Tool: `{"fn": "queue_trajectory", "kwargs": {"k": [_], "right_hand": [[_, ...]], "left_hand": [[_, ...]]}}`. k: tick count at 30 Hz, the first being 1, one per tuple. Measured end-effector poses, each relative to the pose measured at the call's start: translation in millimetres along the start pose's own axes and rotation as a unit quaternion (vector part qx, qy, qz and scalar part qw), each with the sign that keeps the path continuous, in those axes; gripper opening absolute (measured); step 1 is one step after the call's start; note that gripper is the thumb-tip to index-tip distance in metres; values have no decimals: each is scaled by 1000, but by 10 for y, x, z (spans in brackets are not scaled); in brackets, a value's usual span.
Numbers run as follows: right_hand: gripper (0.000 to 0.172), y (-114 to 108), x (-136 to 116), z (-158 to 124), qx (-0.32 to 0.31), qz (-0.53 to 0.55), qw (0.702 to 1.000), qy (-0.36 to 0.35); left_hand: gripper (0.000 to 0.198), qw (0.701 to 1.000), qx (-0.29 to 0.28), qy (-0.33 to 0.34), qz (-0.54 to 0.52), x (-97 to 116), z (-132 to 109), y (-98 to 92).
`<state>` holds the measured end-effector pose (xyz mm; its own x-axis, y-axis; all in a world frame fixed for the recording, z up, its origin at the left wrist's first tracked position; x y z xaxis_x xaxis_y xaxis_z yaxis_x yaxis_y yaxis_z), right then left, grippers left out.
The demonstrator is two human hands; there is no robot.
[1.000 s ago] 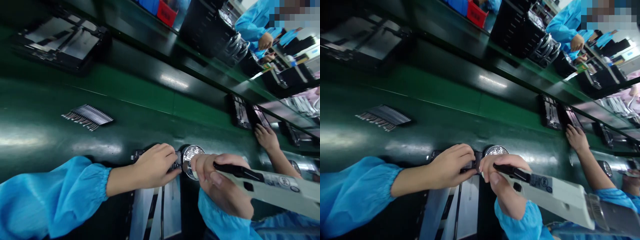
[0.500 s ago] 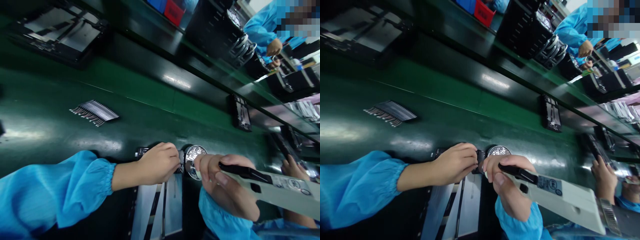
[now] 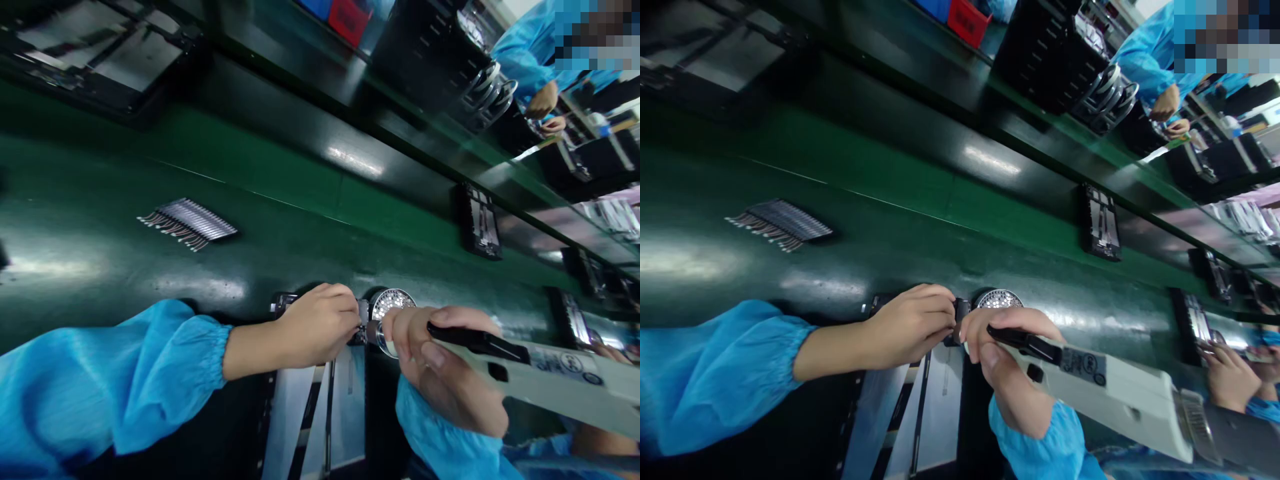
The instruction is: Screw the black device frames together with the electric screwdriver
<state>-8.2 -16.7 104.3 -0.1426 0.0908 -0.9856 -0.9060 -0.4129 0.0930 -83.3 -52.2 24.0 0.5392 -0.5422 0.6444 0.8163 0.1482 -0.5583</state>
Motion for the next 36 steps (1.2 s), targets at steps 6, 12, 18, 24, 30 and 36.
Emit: {"fn": "queue_trajectory", "kwargs": {"k": [6,12,18,24,30,36], "right_hand": [[29,3,-27,26,30,14,999,-11],[29,25,-12,27,28,18,999,-21],[29,12,-32,23,36,8,999,-30],[31,-112,-60,23,64,-6,996,-58],[26,-326,3,69,143,-48,979,-137],[29,-331,144,137,128,-55,983,-115]], "left_hand": [[17,1000,6,3,0,-8,13,-7],[16,1000,7,5,2,0,6,-5],[15,1000,-1,5,2,4,14,4],[19,998,-5,8,63,16,2,-32],[34,977,-34,72,196,157,-89,49],[54,966,-61,60,245,155,-118,90]]}}
Point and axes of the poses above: each hand's wrist, its own z-axis towards the middle knuckle, its own y-axis out of the palm, x = y × z, the point moved 10 cm from there along z, towards the middle knuckle, and after that the axes turned 12 degrees about x, right-handed, at the moved point
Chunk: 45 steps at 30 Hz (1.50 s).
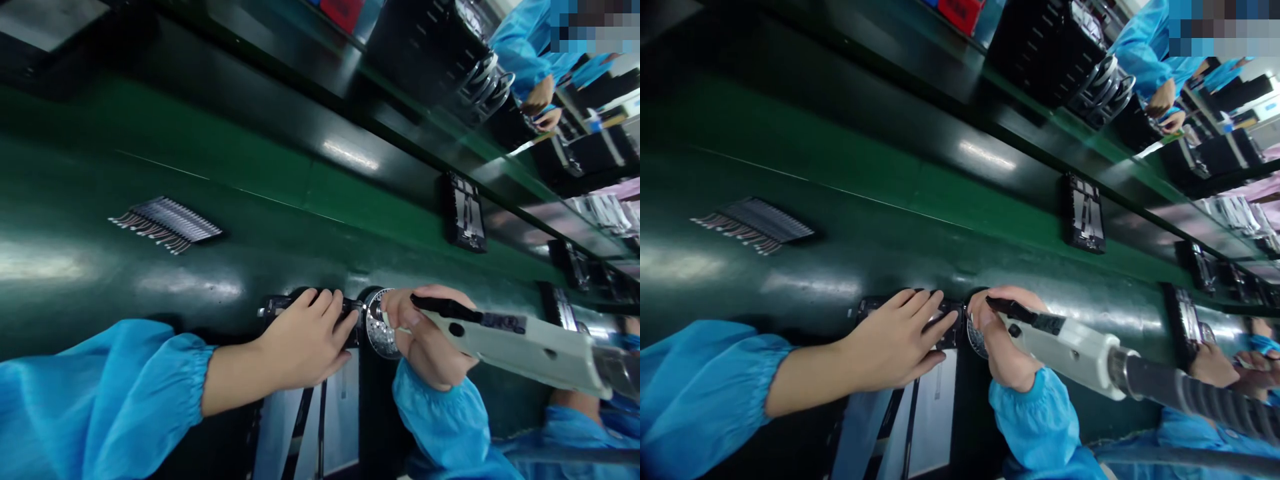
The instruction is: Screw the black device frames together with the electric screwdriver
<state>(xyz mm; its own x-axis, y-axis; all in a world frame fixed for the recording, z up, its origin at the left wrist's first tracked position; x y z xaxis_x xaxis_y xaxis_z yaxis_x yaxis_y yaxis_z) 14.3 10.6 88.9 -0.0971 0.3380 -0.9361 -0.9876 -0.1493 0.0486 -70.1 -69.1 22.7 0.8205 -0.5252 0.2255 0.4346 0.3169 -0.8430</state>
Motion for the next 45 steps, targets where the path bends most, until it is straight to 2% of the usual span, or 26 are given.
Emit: {"fn": "queue_trajectory", "kwargs": {"k": [5,28,32,36,42,45], "right_hand": [[26,5,-12,9,1,-1,1000,10],[24,53,30,-18,-2,-9,999,34],[17,51,79,5,13,0,999,45],[17,37,153,21,20,13,998,66],[19,70,163,17,13,12,998,60],[22,-4,86,58,23,24,999,37]], "left_hand": [[56,1000,-20,4,-3,4,14,16],[55,1000,-17,3,-17,20,18,39],[54,1000,-13,2,-21,18,23,35],[52,1000,-9,1,-26,14,25,25],[53,1000,-12,0,-22,6,31,29],[54,1000,-4,9,-15,19,24,18]]}}
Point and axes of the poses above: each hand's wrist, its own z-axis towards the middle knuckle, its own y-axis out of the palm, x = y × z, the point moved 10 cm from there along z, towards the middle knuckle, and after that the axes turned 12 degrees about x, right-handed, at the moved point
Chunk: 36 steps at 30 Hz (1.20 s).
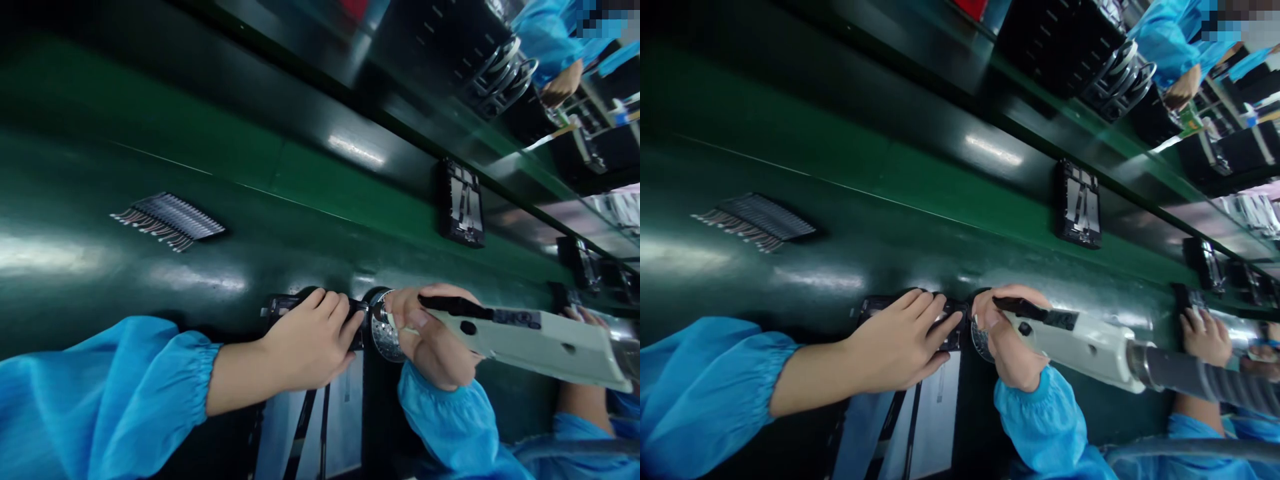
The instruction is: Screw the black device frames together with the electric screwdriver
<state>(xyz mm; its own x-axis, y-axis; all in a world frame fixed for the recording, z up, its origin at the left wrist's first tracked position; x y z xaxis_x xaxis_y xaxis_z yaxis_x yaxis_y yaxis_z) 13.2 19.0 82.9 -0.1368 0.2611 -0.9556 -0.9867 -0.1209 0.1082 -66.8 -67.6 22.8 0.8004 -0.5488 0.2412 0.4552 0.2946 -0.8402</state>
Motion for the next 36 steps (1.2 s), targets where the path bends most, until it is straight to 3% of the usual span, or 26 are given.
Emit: {"fn": "queue_trajectory", "kwargs": {"k": [5,10,20,36], "right_hand": [[24,-447,-136,154,51,-11,997,-48],[19,-759,33,268,115,-35,992,-42],[22,-550,110,281,74,-32,994,-68],[17,-629,209,289,86,-33,995,-37]], "left_hand": [[52,1000,6,-1,-2,-10,-18,-9],[51,1000,0,0,-3,-7,-29,-7],[49,1000,0,4,5,-12,-30,-13],[51,1000,-6,4,4,-15,-27,-1]]}}
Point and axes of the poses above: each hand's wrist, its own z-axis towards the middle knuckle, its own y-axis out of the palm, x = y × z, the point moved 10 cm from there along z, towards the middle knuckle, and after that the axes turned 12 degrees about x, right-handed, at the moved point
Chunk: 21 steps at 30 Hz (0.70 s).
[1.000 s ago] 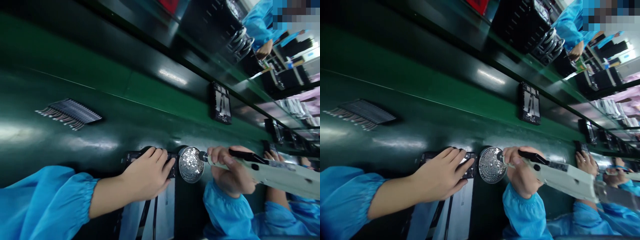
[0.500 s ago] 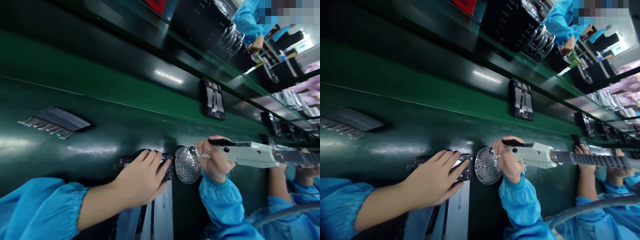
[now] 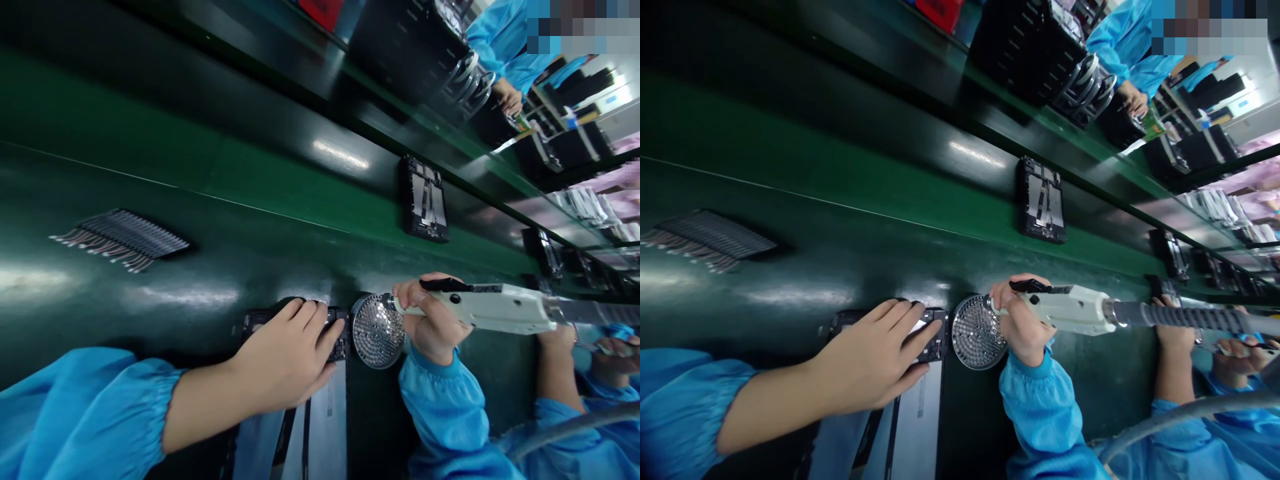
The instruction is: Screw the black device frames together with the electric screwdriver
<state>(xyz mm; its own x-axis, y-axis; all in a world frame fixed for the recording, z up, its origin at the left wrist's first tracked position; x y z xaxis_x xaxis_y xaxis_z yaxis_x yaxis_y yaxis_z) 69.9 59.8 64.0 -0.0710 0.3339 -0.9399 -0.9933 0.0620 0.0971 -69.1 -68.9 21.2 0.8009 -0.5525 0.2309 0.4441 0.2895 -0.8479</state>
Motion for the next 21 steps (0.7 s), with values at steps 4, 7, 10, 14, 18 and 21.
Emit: {"fn": "queue_trajectory", "kwargs": {"k": [4,7,10,14,18,21], "right_hand": [[16,3,8,2,4,-2,1000,2],[17,7,24,-6,5,0,1000,5],[26,15,-51,-10,-2,0,1000,-13],[28,37,-371,-33,-10,6,999,-52],[25,244,-605,-211,-70,17,997,-8],[29,440,-639,-444,-112,-9,993,22]], "left_hand": [[51,1000,-2,-4,0,-8,3,4],[51,1000,-3,-2,-4,-5,-2,2],[52,1000,6,-4,-8,-2,-7,-11],[53,1000,19,-5,-18,-4,3,-20],[53,999,24,-10,-25,-18,23,-19],[54,999,21,-7,-26,-12,32,-13]]}}
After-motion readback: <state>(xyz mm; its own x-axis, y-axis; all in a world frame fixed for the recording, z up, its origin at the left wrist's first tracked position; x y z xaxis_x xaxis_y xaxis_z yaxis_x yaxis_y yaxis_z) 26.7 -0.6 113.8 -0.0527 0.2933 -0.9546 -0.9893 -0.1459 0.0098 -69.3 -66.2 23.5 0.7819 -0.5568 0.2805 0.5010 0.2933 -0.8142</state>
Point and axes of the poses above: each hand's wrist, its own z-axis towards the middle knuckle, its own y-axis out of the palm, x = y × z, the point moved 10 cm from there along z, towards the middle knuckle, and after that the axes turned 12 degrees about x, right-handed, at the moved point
